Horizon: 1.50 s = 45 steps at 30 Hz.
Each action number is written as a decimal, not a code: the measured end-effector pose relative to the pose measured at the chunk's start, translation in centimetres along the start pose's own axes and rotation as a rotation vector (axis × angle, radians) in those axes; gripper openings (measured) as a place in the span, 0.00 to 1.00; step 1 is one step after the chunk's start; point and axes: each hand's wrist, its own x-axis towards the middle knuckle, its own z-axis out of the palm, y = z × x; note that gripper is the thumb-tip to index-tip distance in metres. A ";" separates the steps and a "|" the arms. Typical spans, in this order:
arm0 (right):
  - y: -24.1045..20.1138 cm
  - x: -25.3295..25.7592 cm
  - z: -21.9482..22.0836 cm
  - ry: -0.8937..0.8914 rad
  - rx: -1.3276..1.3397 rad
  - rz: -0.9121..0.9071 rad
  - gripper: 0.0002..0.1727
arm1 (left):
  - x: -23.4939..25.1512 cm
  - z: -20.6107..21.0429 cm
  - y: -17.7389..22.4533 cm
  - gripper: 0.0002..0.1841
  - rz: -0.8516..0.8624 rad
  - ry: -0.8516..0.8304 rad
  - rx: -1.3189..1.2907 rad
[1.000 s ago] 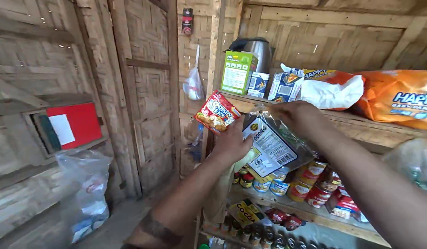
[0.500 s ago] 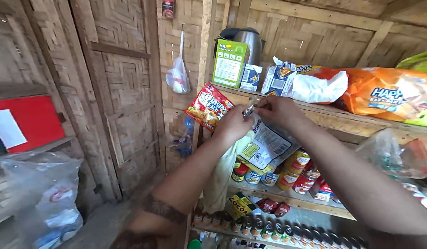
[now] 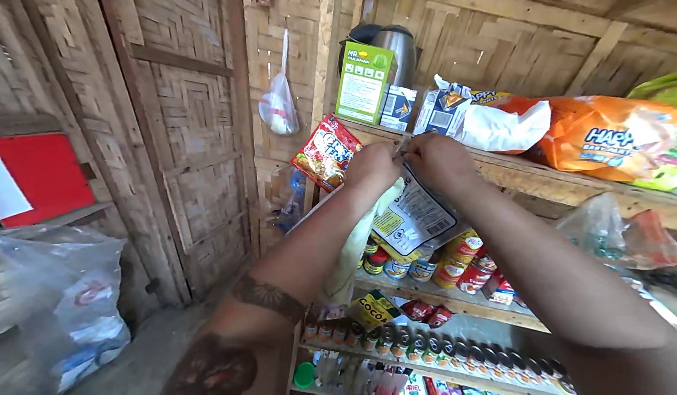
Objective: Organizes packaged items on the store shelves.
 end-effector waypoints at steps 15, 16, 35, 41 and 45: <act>1.4 0.2 0.9 0.086 0.130 -0.163 0.11 | 0.5 1.1 -0.9 0.17 0.060 0.102 -0.116; 1.4 0.2 1.0 0.100 0.133 -0.173 0.11 | 0.5 1.1 -0.8 0.17 0.057 0.102 -0.121; 2.0 0.4 1.4 0.112 0.177 -0.214 0.11 | 1.3 1.6 -1.6 0.11 0.159 0.145 -0.261; 2.2 0.3 1.5 0.117 0.185 -0.235 0.11 | 1.6 1.7 -2.0 0.10 0.208 0.154 -0.301; 2.4 0.5 1.6 0.128 0.175 -0.253 0.12 | 1.8 1.8 -2.3 0.10 0.237 0.162 -0.311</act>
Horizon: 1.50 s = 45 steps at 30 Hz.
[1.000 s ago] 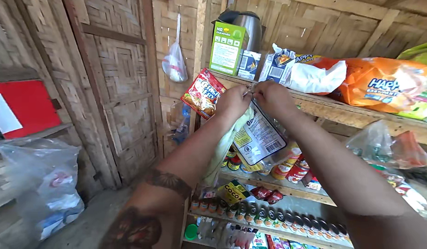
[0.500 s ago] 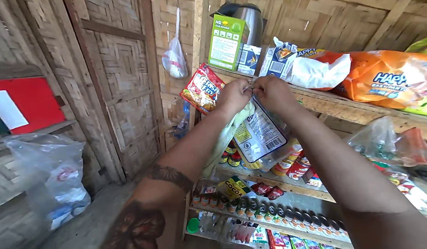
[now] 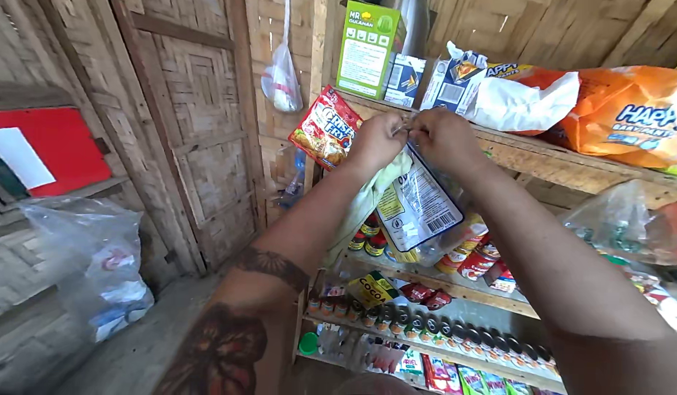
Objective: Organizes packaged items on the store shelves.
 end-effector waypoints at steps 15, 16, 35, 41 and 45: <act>-0.2 -0.5 -1.4 -0.092 0.097 0.013 0.12 | -1.5 -1.2 -0.2 0.12 0.057 -0.012 -0.013; -0.1 -0.6 -1.3 -0.083 0.111 0.010 0.12 | -1.6 -1.3 -0.2 0.12 0.041 -0.018 -0.005; -0.4 -6.0 -1.3 -0.010 0.264 -0.054 0.08 | -6.0 -0.4 0.2 0.09 0.072 -0.059 -0.201; 1.3 -6.9 -1.6 -0.085 0.353 -0.252 0.17 | -11.5 -2.1 0.5 0.08 0.212 -0.013 -0.054; 2.6 -6.2 -4.8 0.125 0.169 -0.239 0.15 | -16.8 -4.4 -0.9 0.10 0.205 0.061 0.014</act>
